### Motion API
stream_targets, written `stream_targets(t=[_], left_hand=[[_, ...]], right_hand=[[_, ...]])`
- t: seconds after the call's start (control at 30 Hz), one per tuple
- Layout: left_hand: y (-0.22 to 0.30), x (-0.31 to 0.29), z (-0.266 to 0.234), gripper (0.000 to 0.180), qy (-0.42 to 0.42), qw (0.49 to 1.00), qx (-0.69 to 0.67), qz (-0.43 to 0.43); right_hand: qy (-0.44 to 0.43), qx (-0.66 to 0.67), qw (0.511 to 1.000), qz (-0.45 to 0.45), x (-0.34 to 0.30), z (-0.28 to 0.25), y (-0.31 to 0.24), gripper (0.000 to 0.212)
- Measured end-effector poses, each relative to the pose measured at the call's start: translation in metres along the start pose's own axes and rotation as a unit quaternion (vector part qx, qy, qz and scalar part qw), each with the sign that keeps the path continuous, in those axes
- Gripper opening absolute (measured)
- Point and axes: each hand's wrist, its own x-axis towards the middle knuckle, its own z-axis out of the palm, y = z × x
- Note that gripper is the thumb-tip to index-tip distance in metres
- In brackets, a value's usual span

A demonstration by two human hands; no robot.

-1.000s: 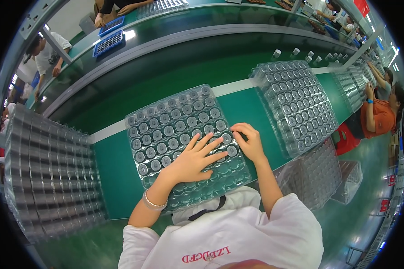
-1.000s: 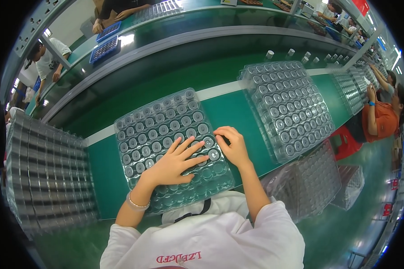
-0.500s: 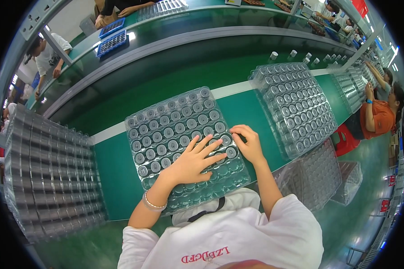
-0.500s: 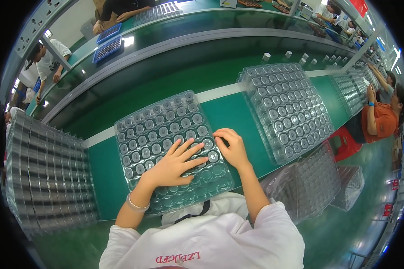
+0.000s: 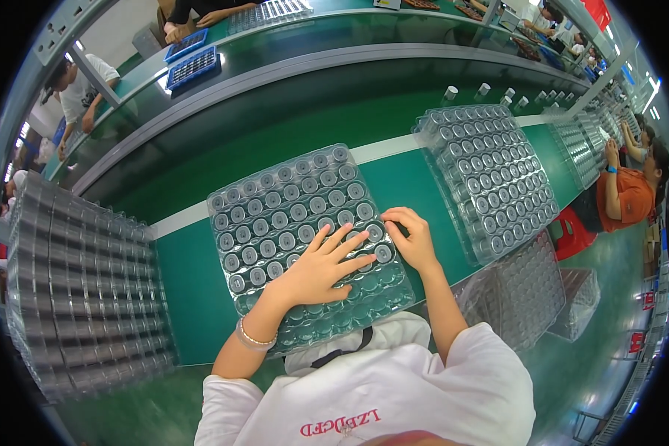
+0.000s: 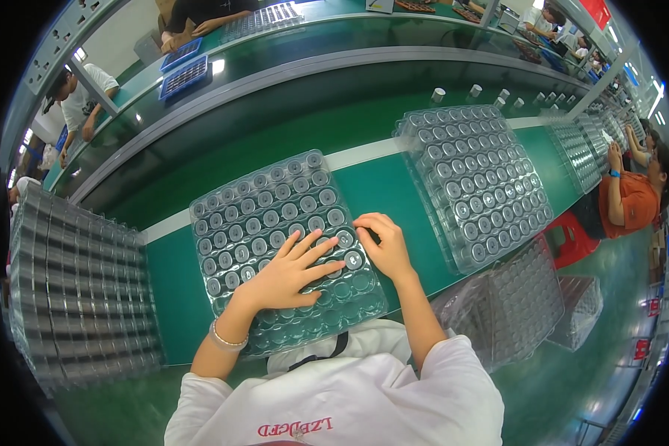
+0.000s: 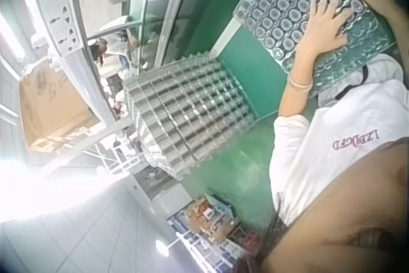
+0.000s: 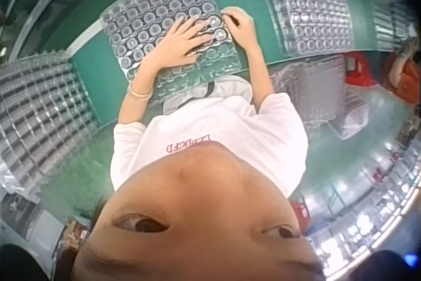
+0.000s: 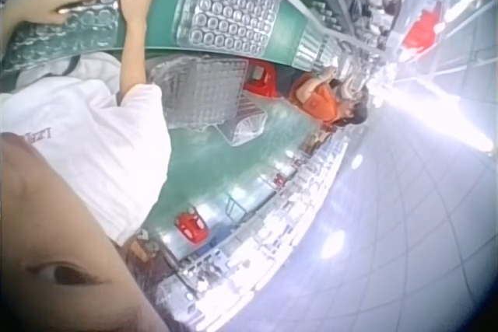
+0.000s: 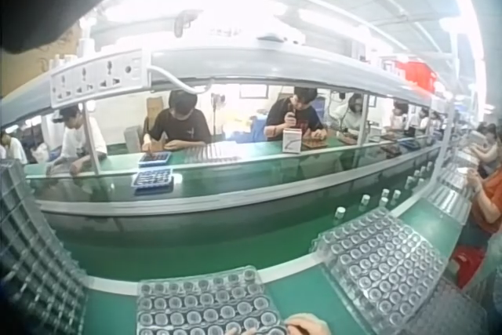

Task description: The person sorts small cylindrical electronic components by hand, placing them into plastic trays on an assembly line.

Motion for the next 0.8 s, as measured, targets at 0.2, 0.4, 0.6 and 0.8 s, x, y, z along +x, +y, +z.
stream_targets(t=[0.2,0.4,0.6,0.8], left_hand=[[0.0004,0.0001,-0.001,0.066,0.001,1.0,0.016,0.009],[0.0006,-0.0001,-0.0009,0.066,-0.003,1.0,0.017,0.007],[0.0001,-0.0001,-0.0012,0.066,-0.002,1.0,0.019,0.008],[0.0002,0.0001,-0.0011,0.066,-0.003,1.0,0.018,0.007]], right_hand=[[-0.001,0.001,1.0,0.003,-0.0002,-0.0005,-0.0009,0.014],[0.0,0.0,1.0,-0.001,-0.0008,0.0001,0.0005,0.014],[-0.001,0.0,1.0,0.0,-0.0002,0.0002,0.0003,0.013],[0.001,-0.004,1.0,-0.004,0.0001,0.0002,0.0006,0.013]])
